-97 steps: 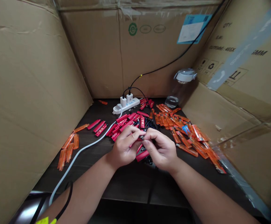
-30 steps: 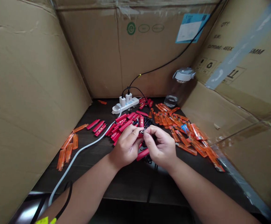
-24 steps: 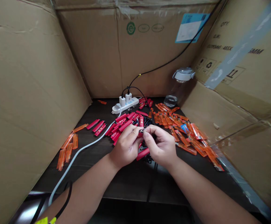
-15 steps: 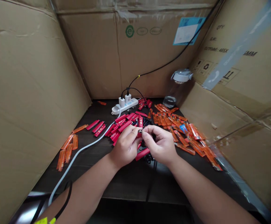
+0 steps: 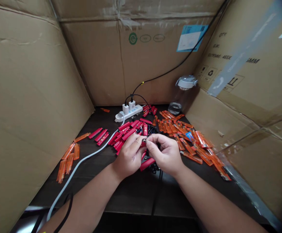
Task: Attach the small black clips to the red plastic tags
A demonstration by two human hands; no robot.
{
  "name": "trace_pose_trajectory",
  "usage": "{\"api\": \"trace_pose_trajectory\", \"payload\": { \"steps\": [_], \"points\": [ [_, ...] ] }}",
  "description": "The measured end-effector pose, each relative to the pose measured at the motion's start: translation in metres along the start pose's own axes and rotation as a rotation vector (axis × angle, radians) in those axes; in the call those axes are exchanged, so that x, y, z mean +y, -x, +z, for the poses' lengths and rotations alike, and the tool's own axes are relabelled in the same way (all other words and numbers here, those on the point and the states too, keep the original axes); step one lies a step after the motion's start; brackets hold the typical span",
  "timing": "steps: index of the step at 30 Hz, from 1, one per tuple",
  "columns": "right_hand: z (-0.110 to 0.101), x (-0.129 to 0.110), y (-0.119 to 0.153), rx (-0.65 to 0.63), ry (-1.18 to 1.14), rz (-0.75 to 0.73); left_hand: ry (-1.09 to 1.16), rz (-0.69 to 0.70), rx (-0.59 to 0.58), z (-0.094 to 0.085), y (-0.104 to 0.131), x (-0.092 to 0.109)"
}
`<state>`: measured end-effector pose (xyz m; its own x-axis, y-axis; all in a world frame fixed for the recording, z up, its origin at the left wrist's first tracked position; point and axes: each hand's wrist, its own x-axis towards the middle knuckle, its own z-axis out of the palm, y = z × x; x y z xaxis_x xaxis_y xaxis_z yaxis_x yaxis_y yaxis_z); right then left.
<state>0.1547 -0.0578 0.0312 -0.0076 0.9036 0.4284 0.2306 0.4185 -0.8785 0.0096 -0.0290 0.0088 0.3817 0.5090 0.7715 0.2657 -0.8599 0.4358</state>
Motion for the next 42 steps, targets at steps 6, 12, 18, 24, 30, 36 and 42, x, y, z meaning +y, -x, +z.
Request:
{"api": "trace_pose_trajectory", "payload": {
  "steps": [6, 12, 18, 24, 30, 36, 42],
  "points": [
    [0.0009, 0.0017, 0.0011, 0.003, -0.100, 0.082, -0.011, 0.039, 0.020, -0.0012, 0.0006, -0.0008],
    [0.0028, 0.0021, 0.0019, -0.001, -0.178, 0.107, 0.010, 0.040, 0.029, -0.0020, -0.0002, -0.0015],
    [0.0056, -0.0013, 0.0030, -0.010, -0.220, 0.120, 0.017, 0.012, 0.060, -0.0024, -0.0026, 0.0011],
    [0.0058, 0.0000, 0.0041, -0.010, -0.215, 0.109, 0.017, 0.020, 0.072, -0.0022, -0.0035, 0.0028],
    [0.0055, 0.0020, 0.0042, -0.020, -0.207, 0.103, 0.010, 0.020, 0.075, -0.0016, -0.0019, 0.0015],
    [0.0050, 0.0016, 0.0038, -0.018, -0.215, 0.112, 0.025, 0.036, 0.052, -0.0025, -0.0014, 0.0014],
    [0.0027, 0.0017, 0.0015, -0.025, -0.208, 0.121, 0.000, 0.048, 0.042, -0.0034, -0.0025, 0.0008]
  ]
}}
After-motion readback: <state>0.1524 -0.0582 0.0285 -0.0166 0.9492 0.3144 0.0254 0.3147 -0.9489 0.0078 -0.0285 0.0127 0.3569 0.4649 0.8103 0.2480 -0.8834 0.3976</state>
